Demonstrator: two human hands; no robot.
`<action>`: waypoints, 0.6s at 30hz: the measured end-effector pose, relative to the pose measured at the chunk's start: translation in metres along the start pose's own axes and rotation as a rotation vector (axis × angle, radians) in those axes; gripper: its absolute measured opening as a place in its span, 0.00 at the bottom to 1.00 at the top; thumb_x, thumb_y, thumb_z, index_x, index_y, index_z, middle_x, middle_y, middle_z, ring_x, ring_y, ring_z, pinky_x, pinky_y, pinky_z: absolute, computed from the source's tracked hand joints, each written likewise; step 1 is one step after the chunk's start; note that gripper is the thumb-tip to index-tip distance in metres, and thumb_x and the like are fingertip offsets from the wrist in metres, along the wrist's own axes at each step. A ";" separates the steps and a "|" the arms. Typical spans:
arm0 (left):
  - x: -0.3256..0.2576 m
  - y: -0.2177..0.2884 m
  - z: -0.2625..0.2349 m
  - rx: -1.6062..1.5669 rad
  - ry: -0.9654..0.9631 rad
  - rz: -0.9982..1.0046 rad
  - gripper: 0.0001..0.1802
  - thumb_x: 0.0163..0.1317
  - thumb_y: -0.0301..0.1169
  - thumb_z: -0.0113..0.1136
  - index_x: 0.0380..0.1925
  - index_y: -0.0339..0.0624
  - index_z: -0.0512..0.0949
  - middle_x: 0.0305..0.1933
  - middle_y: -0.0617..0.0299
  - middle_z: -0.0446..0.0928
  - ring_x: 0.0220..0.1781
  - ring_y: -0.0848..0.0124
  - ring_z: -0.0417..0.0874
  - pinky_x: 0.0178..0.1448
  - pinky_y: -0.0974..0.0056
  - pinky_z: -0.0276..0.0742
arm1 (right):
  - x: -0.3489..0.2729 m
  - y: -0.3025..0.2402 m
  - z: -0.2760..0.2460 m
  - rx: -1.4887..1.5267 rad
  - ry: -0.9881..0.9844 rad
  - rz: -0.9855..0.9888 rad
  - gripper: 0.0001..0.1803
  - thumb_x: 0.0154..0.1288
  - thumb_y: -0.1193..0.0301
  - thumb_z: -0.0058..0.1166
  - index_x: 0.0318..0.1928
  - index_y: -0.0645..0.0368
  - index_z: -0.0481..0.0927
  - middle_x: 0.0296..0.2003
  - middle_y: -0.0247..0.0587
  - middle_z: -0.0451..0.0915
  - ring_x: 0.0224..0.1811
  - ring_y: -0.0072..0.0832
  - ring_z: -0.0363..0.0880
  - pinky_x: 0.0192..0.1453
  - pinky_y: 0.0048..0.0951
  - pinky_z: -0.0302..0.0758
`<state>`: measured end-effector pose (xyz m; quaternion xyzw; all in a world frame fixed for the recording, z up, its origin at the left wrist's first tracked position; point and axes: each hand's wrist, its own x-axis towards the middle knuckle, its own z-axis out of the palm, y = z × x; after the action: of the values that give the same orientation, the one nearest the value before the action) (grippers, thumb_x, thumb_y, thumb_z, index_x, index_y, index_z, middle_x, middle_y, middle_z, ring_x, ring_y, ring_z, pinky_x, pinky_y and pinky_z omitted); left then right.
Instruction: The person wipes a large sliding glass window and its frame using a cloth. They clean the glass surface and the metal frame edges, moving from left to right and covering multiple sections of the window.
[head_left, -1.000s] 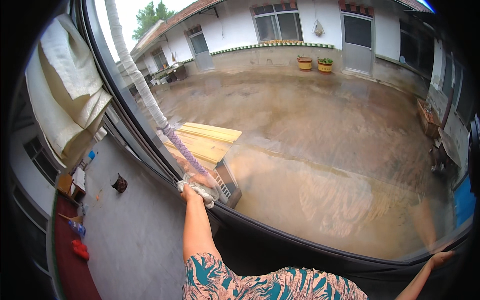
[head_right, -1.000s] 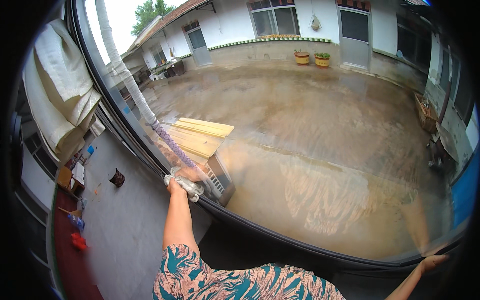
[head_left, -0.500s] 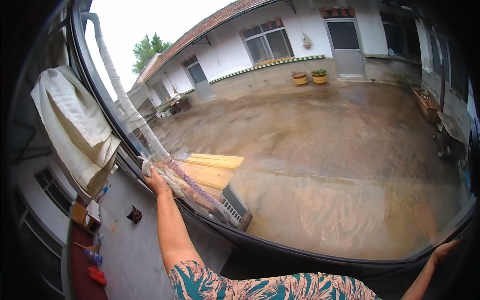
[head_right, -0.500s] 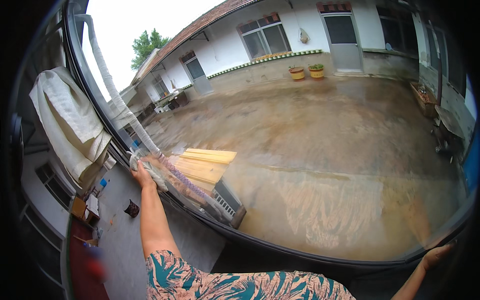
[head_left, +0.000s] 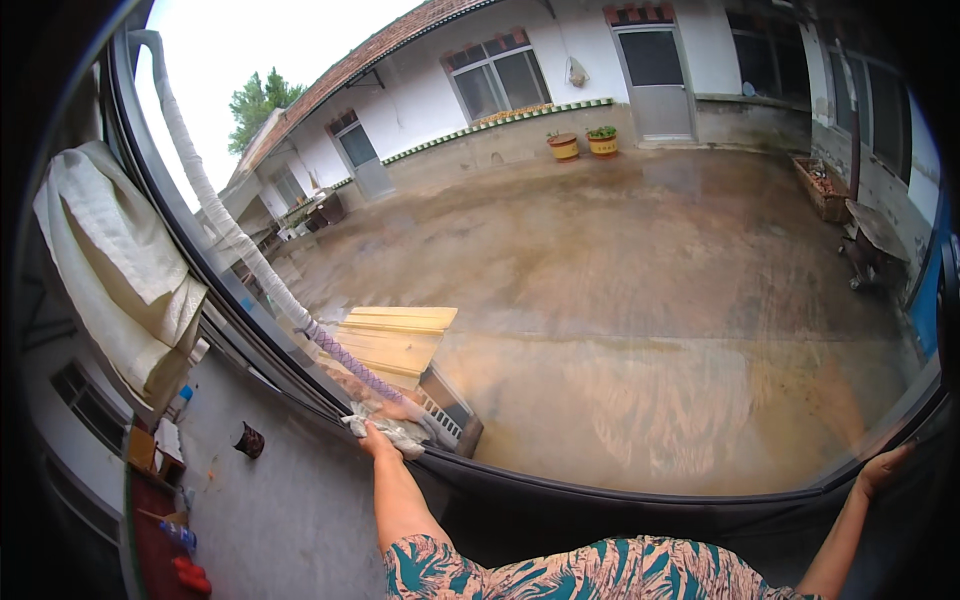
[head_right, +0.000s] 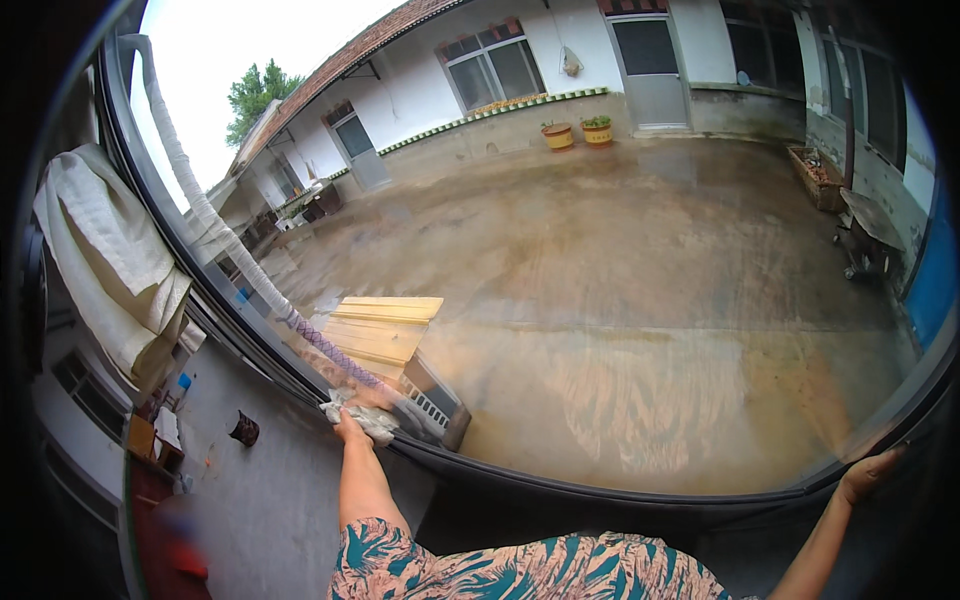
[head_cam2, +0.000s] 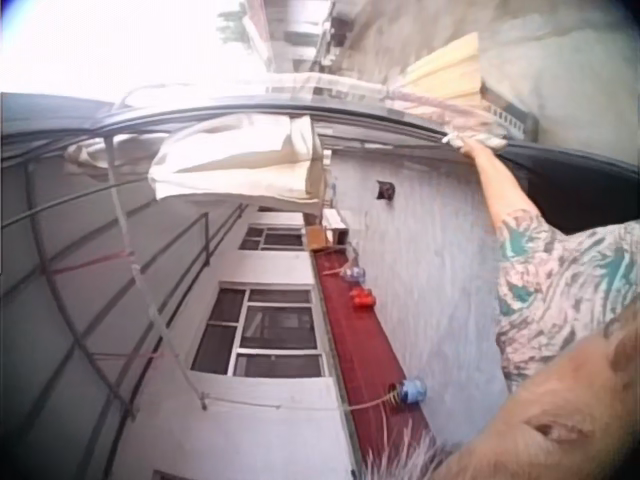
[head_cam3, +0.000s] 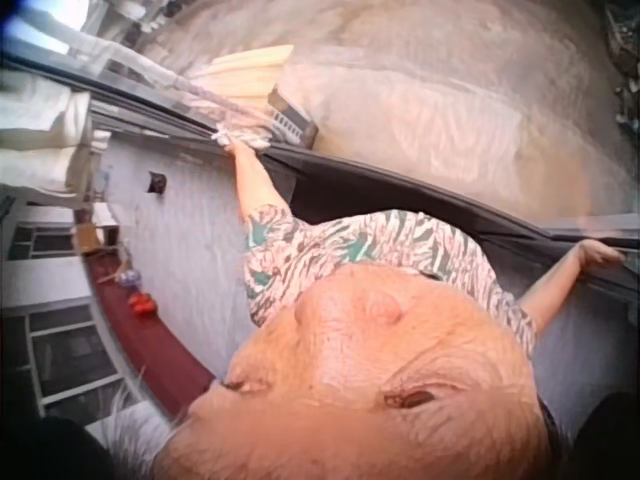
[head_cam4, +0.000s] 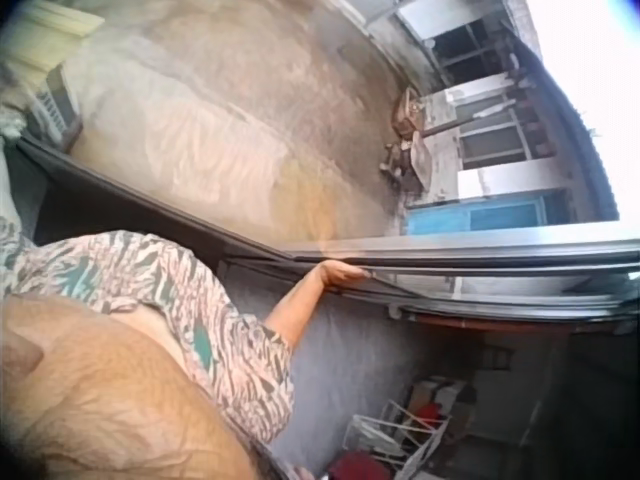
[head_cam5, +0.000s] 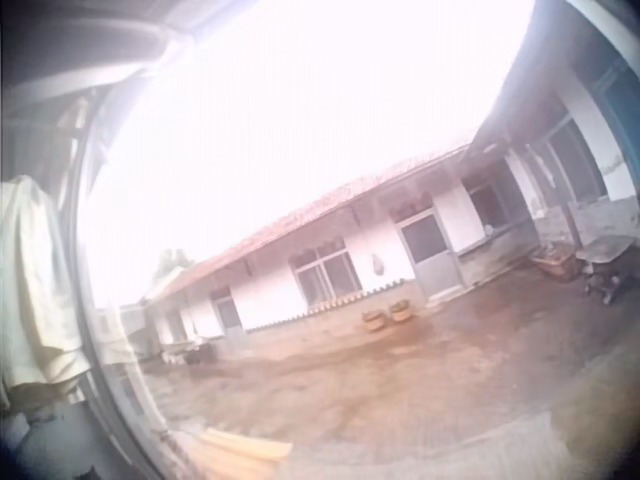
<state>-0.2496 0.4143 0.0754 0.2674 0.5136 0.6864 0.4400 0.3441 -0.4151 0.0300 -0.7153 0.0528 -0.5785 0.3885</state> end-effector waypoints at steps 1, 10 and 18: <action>-0.007 -0.012 -0.006 0.054 0.035 -0.010 0.27 0.69 0.39 0.57 0.62 0.32 0.69 0.59 0.46 0.76 0.53 0.53 0.82 0.53 0.51 0.82 | -0.001 0.003 0.004 0.004 0.011 -0.007 0.28 0.82 0.63 0.28 0.67 0.76 0.62 0.67 0.64 0.66 0.70 0.47 0.65 0.75 0.37 0.60; -0.144 -0.027 0.011 0.133 0.045 0.172 0.24 0.68 0.34 0.55 0.58 0.26 0.72 0.56 0.42 0.78 0.50 0.54 0.83 0.54 0.54 0.78 | -0.005 0.025 0.011 -0.208 0.105 -0.360 0.22 0.80 0.72 0.33 0.67 0.74 0.64 0.65 0.63 0.69 0.67 0.48 0.71 0.72 0.37 0.67; -0.307 -0.054 -0.016 0.271 -0.317 0.509 0.31 0.71 0.34 0.53 0.68 0.28 0.58 0.68 0.36 0.61 0.68 0.47 0.64 0.73 0.50 0.56 | 0.004 0.023 0.016 -0.106 0.070 -0.379 0.23 0.81 0.70 0.32 0.66 0.75 0.64 0.64 0.64 0.69 0.67 0.48 0.70 0.73 0.38 0.65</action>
<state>-0.1004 0.1418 0.0460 0.5468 0.4420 0.6496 0.2892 0.3678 -0.4247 0.0183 -0.7113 -0.0389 -0.6623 0.2321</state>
